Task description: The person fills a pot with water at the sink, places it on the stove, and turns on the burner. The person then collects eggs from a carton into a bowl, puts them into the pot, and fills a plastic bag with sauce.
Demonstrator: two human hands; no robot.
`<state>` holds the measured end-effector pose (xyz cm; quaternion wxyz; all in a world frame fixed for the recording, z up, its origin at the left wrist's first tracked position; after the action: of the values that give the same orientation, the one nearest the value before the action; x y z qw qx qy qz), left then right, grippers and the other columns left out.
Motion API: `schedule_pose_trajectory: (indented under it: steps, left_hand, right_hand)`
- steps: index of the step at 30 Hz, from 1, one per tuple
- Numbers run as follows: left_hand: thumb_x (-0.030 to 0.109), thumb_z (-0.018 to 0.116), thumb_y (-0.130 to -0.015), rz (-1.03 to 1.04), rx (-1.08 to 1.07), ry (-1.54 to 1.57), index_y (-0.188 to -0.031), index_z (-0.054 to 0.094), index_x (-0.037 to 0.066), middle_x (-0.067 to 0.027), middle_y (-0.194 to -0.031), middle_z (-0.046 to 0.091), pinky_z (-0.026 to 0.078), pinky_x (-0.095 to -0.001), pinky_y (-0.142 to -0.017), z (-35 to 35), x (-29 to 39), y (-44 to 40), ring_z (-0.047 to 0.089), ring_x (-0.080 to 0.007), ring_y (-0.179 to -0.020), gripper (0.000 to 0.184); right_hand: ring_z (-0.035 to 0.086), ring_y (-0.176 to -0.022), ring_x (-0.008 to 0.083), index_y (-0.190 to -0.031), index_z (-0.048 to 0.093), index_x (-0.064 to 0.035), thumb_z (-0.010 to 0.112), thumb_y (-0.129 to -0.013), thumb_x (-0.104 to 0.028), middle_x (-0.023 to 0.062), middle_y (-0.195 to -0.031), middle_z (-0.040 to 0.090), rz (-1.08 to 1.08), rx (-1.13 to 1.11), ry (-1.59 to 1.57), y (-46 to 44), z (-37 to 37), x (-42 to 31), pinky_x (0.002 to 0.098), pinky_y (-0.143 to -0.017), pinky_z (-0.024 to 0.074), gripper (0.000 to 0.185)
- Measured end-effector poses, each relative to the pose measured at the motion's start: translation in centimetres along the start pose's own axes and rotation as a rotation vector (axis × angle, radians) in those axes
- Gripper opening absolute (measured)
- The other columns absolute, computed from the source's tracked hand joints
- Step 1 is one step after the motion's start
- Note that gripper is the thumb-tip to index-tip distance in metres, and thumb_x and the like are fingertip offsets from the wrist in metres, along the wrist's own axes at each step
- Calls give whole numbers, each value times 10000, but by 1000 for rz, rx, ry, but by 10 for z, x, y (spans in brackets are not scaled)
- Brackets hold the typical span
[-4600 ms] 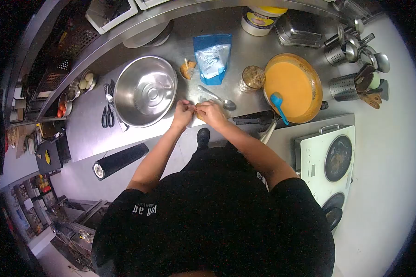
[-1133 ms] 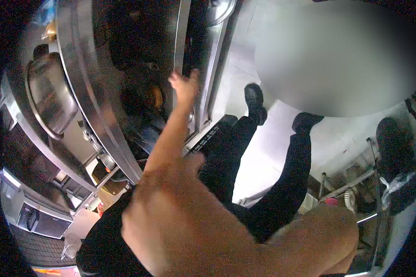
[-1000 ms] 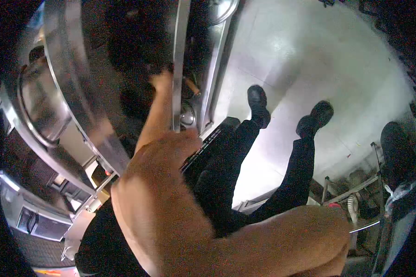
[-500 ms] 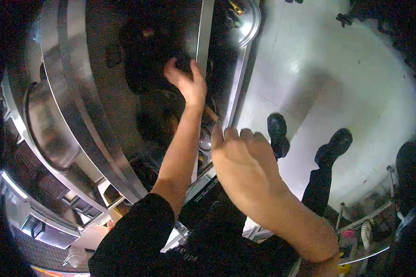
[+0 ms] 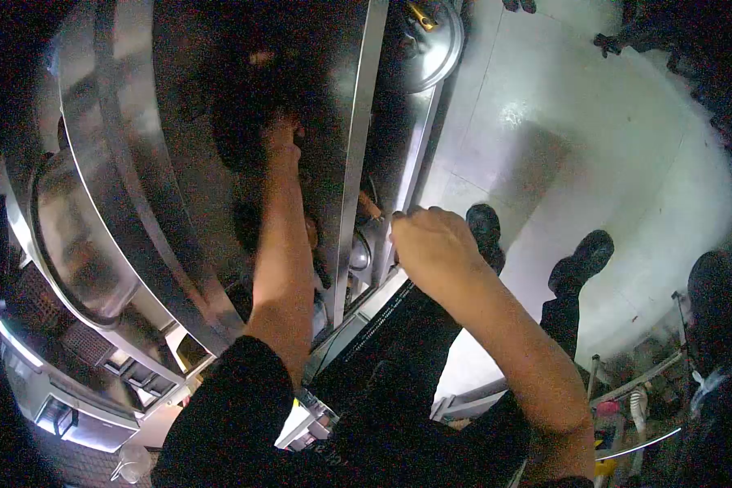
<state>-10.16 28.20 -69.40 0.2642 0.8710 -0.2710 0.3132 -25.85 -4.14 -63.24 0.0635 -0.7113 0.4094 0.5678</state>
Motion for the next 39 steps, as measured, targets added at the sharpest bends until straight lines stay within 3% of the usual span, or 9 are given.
schedule_pose_trajectory:
  steps: [7,11,16,23,27,30,33,37,39]
  left_hand:
    - [256,516,-937,-78,-130,120,-845,428,39,-39,-635,465,356,-297,-404,-26,-18,103,453,-138,-487,251]
    - [303,520,-933,-110,-261,48,-852,453,51,-23,-654,474,345,-285,-401,-35,-34,139,445,-115,-483,273]
    - [406,498,-930,-192,-127,0,-884,500,89,-2,-657,469,329,-275,-434,-39,-29,148,430,-118,-491,321]
    - [442,518,-923,-84,-155,195,-975,573,53,-24,-726,519,421,-306,-512,-38,-4,72,465,-145,-538,396]
    - [464,519,-919,-122,-288,462,-1037,578,55,-22,-721,507,434,-355,-547,-27,-25,17,456,-149,-541,429]
    - [408,503,-937,19,-162,161,-1115,548,18,-69,-836,573,478,-394,-636,-42,7,-3,555,-207,-654,431]
    - [330,489,-944,-463,-17,-547,-1164,495,-34,-147,-1050,589,494,-425,-776,-54,25,5,610,-286,-907,426]
    - [338,525,-910,-7,137,-884,-1235,416,-23,-196,-1118,526,474,-449,-817,-35,3,-27,564,-342,-966,499]
    - [343,543,-893,115,112,-993,-1271,377,-18,-221,-1152,494,463,-461,-837,-12,-6,-26,542,-369,-996,548]
  right_hand:
    - [621,-843,352,-1033,595,1,509,-907,-187,193,-895,632,93,302,-57,-73,-35,2,451,-762,505,243]
    - [550,-1046,355,-1070,591,-15,529,-876,-172,204,-1154,542,-64,639,146,-146,-59,-30,437,-866,476,257]
    - [502,-1047,335,-1092,578,-41,497,-870,-139,116,-1175,502,29,880,200,-199,-92,-36,413,-902,479,255]
    - [554,-932,313,-1088,569,-32,497,-852,-110,153,-1066,539,-37,883,327,-202,-102,-26,357,-779,522,259]
    - [606,-858,262,-1068,527,71,513,-815,-89,175,-972,575,288,654,463,-159,-87,-3,342,-716,531,300]
    - [631,-799,270,-931,580,-24,531,-805,-110,138,-844,607,321,907,447,-83,-98,0,364,-596,540,160]
    - [658,-747,300,-971,510,46,536,-856,-170,169,-802,616,292,672,285,-42,-98,7,388,-650,548,246]
    - [620,-778,405,-1020,462,69,503,-917,-432,290,-810,591,273,367,-283,37,-72,25,466,-678,497,513]
    - [632,-691,375,-998,520,22,514,-901,-489,194,-710,621,314,474,-335,96,-48,46,444,-628,486,520]
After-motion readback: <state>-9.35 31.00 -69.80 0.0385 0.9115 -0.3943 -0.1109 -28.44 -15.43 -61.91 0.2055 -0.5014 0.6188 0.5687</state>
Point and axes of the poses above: each hand's wrist, its own y-axis away from the middle knuckle, its own z-axis out of the palm, x = y × z, the point moved 9 cm from there along -y, towards the middle knuckle
